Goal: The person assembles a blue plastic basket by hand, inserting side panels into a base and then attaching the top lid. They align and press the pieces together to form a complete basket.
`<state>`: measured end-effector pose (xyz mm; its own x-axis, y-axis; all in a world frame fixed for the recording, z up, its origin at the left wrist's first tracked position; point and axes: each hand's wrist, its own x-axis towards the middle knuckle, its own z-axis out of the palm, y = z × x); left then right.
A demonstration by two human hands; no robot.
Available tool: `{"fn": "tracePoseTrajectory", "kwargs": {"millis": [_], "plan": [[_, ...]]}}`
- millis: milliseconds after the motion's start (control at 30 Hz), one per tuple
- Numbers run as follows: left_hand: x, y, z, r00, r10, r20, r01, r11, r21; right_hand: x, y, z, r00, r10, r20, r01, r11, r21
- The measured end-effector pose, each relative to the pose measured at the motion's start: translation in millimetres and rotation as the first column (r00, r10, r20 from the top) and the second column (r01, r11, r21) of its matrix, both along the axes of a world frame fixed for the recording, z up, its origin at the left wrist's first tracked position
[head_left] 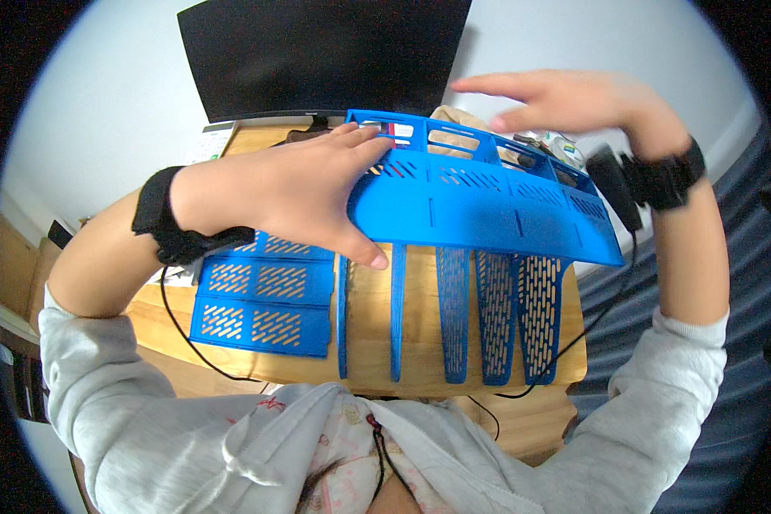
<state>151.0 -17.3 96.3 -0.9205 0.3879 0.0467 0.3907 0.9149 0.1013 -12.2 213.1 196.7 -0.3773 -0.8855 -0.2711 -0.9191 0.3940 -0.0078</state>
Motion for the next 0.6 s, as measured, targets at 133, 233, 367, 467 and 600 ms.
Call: {"fn": "tracePoseTrajectory", "kwargs": {"millis": [133,233,367,467,600], "plan": [[0,2,-1,1.000,0.009,-0.001,-0.009,1.000,0.019,-17,-74,-24,0.985,-0.015,0.171,0.017,1.000,-0.013],[-3,2,-1,1.000,0.007,-0.019,-0.007,1.000,-0.007,-16,-112,-40,0.978,-0.077,0.196,0.075,0.997,0.017],[-4,-3,-3,0.999,0.011,0.036,-0.016,0.989,0.148,-5,-144,-51,0.952,0.067,0.298,-0.103,0.989,0.108],[-1,-6,-9,0.997,0.056,-0.061,-0.038,0.964,0.264,-3,-145,-50,0.961,0.046,0.272,-0.082,0.989,0.122],[-2,-10,-17,0.972,0.090,-0.215,-0.006,0.932,0.363,-4,-144,-50,0.939,0.009,0.342,-0.053,0.991,0.120]]}}
